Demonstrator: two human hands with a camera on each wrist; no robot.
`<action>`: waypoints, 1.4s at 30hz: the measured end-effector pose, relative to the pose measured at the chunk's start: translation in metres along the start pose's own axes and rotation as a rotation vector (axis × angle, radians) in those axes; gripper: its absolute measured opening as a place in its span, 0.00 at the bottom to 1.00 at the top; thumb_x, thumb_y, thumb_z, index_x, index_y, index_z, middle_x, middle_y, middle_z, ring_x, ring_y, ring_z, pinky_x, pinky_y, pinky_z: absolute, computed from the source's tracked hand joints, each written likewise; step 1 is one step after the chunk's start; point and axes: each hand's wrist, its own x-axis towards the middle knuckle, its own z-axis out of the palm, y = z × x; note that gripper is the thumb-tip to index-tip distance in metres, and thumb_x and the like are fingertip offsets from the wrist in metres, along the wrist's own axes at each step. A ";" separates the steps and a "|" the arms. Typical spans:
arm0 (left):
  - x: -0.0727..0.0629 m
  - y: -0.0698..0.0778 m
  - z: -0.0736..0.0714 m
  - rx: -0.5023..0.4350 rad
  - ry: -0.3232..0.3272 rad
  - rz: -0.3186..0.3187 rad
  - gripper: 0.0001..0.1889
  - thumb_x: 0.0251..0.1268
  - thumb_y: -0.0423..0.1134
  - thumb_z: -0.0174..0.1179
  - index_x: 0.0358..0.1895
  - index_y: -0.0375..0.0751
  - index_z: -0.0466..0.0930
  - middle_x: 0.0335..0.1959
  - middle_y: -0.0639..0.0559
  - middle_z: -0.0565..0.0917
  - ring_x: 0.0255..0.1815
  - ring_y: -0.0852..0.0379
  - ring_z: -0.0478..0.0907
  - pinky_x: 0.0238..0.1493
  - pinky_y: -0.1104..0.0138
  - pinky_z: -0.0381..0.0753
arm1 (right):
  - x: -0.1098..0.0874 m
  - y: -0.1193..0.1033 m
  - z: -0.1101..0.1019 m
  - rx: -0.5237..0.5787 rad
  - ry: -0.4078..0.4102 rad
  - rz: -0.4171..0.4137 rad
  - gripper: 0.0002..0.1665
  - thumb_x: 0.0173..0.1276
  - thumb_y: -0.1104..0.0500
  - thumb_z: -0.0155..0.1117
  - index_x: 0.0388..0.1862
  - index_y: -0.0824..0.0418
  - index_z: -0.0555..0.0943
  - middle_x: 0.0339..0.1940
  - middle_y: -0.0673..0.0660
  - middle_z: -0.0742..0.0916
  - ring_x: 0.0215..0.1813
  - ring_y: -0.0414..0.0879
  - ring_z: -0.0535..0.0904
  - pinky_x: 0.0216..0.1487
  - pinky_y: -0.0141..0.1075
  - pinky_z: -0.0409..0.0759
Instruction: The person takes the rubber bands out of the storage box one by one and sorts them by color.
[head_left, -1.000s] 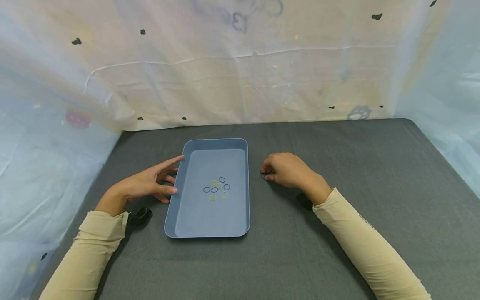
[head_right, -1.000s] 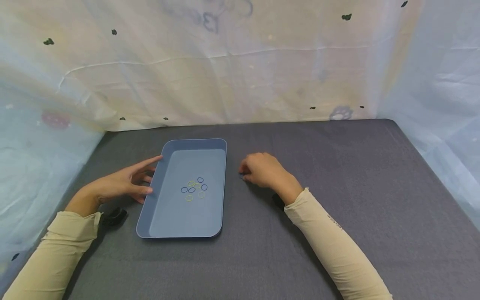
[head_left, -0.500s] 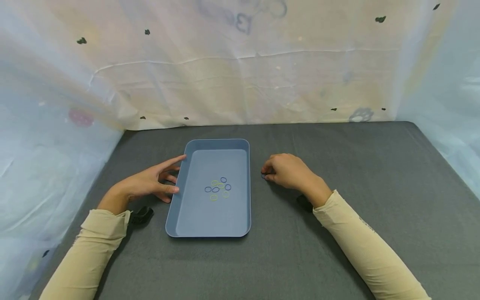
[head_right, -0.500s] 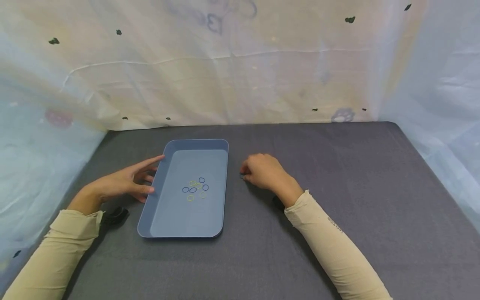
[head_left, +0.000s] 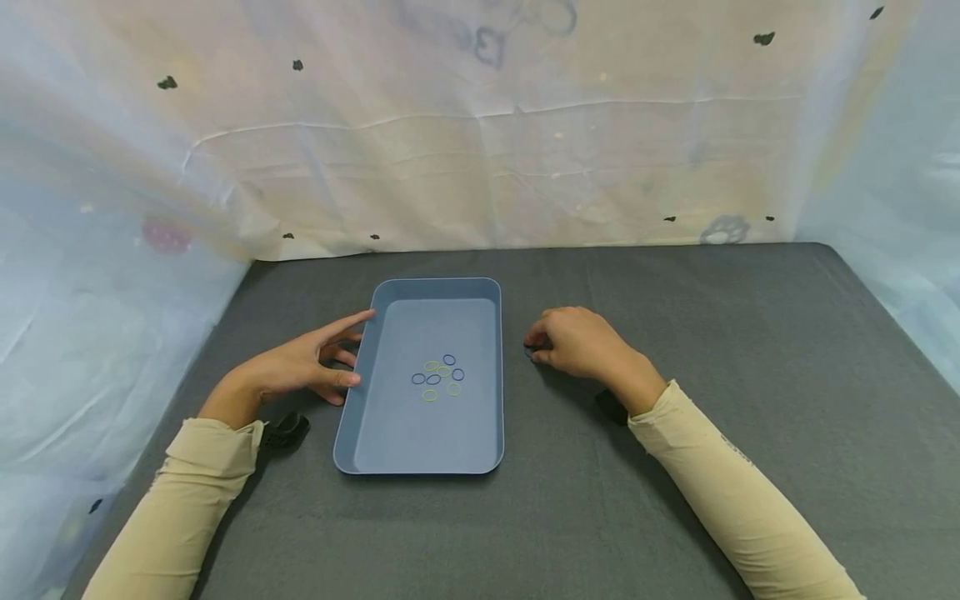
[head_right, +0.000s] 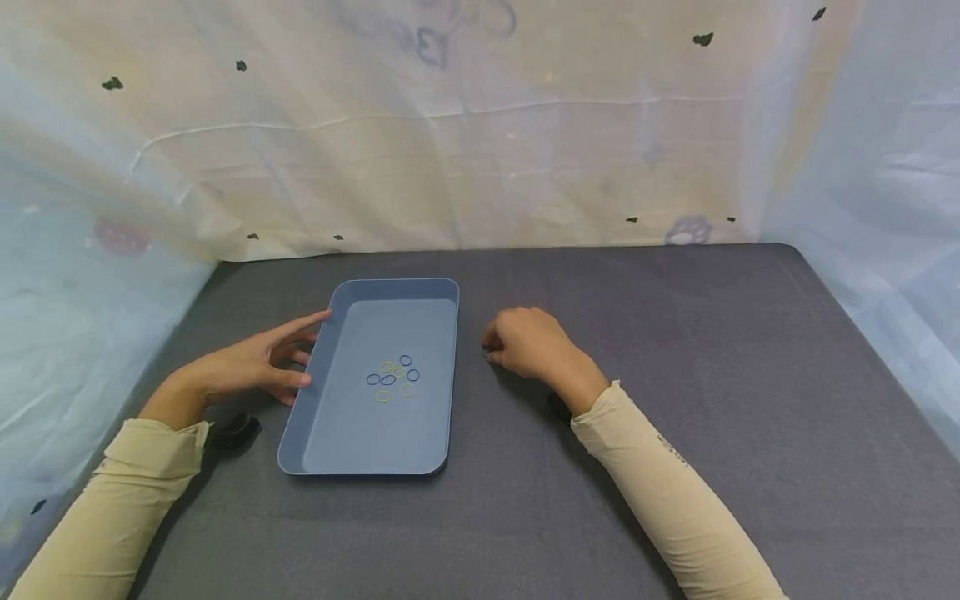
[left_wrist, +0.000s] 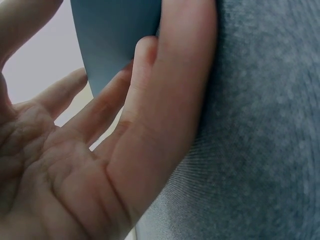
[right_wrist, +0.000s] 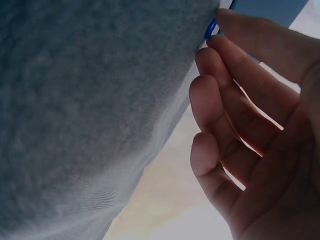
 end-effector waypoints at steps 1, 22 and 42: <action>0.000 0.000 0.000 0.000 -0.001 -0.001 0.54 0.63 0.40 0.70 0.81 0.66 0.39 0.80 0.39 0.46 0.68 0.36 0.64 0.44 0.51 0.86 | 0.000 0.000 0.000 -0.003 0.003 -0.004 0.12 0.65 0.55 0.72 0.47 0.53 0.89 0.45 0.51 0.88 0.49 0.50 0.85 0.51 0.47 0.81; 0.000 0.001 -0.002 0.017 0.002 -0.004 0.54 0.63 0.41 0.70 0.81 0.66 0.38 0.80 0.39 0.45 0.68 0.35 0.64 0.43 0.51 0.86 | 0.008 -0.053 -0.005 0.035 0.144 -0.193 0.12 0.65 0.54 0.72 0.47 0.54 0.90 0.45 0.49 0.89 0.49 0.47 0.80 0.52 0.41 0.79; 0.004 -0.001 -0.002 0.034 0.018 0.005 0.54 0.63 0.41 0.70 0.81 0.67 0.39 0.79 0.39 0.47 0.66 0.38 0.67 0.43 0.52 0.86 | 0.037 -0.072 0.023 0.009 0.103 -0.216 0.08 0.63 0.54 0.74 0.42 0.51 0.90 0.45 0.47 0.89 0.51 0.46 0.81 0.55 0.43 0.78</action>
